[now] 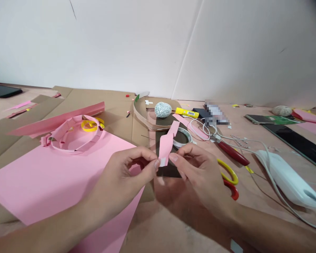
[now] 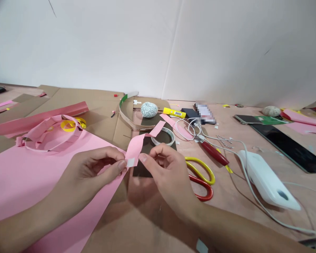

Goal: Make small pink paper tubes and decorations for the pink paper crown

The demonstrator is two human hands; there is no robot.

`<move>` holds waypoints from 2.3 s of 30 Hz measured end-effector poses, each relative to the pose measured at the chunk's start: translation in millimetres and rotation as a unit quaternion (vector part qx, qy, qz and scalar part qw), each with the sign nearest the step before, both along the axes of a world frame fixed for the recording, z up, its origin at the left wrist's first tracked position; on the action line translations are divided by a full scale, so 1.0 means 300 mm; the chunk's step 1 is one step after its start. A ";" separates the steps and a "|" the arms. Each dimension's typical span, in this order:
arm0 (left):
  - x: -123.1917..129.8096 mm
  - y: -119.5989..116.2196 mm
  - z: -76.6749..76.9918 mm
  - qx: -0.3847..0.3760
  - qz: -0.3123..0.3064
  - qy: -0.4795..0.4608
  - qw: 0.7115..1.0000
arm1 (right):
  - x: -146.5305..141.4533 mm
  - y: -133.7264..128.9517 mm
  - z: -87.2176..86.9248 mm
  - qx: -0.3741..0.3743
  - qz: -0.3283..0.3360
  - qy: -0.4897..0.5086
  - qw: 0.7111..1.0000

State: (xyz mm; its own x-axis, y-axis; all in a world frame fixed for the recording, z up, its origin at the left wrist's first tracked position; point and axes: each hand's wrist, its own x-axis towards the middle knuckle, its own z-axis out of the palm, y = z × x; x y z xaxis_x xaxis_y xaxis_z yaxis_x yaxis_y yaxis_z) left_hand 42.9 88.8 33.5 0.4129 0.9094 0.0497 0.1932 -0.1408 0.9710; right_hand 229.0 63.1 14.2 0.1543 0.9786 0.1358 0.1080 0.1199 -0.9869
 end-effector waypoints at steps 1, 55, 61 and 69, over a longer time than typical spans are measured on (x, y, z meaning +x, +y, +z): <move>0.000 -0.002 -0.001 0.007 0.011 0.007 1.000 | 0.002 -0.007 0.006 0.032 -0.023 -0.029 0.999; 0.015 -0.007 -0.020 -0.042 -0.027 0.035 0.998 | 0.013 -0.037 0.040 0.103 0.062 -0.329 0.936; 0.012 -0.020 -0.029 -0.012 -0.035 0.085 0.996 | 0.010 -0.036 0.036 0.110 0.051 -0.337 0.933; 0.015 -0.017 -0.023 0.005 -0.029 0.097 0.995 | 0.009 -0.034 0.030 0.106 0.046 -0.350 0.929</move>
State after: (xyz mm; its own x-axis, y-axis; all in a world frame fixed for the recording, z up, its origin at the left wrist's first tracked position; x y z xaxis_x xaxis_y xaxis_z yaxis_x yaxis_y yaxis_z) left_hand 47.5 83.7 26.5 0.4671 0.8838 -0.0272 0.3683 -0.1665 0.9147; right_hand 231.8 52.9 23.3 -0.1283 0.9232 0.3623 0.6949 0.3443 -0.6313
